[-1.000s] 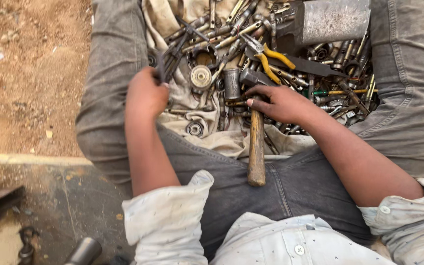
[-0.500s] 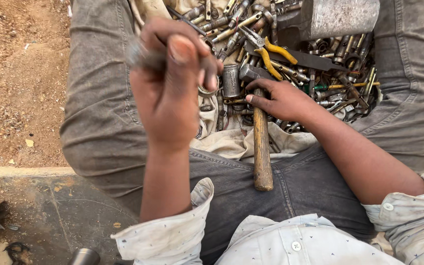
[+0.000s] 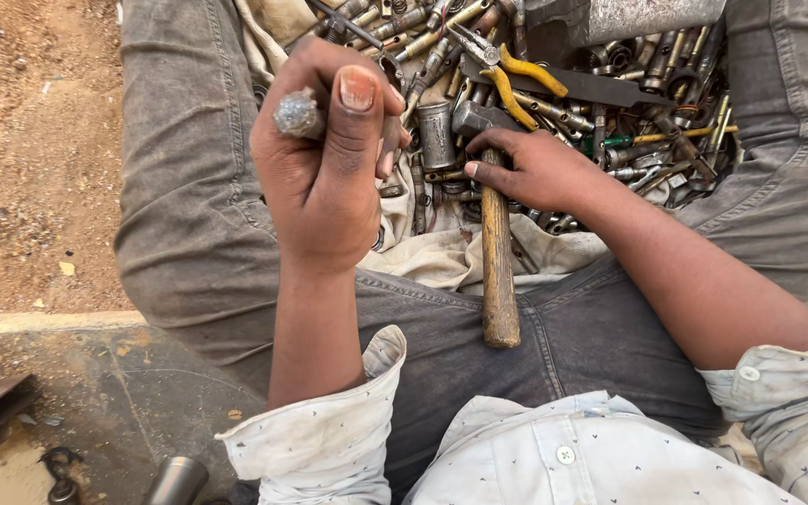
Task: The person sits on the ground with a pile of used metal parts on a cloth and disassembles them one at a time. They pull a fitting off a metal tube by hand, grip parts with pliers, and strike components with a hammer to separate pieces, setting parts back on the pile.
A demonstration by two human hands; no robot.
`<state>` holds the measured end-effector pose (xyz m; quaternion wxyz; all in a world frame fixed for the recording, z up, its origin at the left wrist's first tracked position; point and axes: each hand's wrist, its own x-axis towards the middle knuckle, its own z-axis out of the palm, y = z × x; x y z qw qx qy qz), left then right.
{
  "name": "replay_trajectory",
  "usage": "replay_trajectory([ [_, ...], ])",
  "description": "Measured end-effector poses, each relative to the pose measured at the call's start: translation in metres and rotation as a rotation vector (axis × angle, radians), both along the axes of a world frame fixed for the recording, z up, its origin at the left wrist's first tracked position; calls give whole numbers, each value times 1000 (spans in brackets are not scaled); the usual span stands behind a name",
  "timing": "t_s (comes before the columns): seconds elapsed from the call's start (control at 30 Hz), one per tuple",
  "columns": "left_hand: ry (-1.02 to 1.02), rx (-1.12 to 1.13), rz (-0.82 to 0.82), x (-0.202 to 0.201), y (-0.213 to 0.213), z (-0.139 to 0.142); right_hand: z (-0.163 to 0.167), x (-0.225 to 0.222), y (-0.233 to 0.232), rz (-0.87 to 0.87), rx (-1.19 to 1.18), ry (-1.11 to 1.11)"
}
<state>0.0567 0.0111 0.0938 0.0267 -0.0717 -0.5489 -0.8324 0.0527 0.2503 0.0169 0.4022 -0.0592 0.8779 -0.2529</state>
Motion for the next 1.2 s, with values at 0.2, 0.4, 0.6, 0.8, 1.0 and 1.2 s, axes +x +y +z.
replay_trajectory([
  [0.2,45,-159,18,0,2,-7,3,-1,-1,19,-7,22],
  [0.4,166,-362,45,-3,5,-8,5,2,-3,-7,19,4],
  [0.6,141,-491,66,-8,4,-9,3,1,0,-357,-233,-148],
  [0.8,371,-537,134,-17,6,-24,57,17,38,-833,-1047,-444],
  [1.0,438,-583,168,-14,12,-20,142,29,43,-725,-1313,-406],
  [1.2,299,-515,130,-13,16,-8,209,29,7,-389,-1087,-55],
])
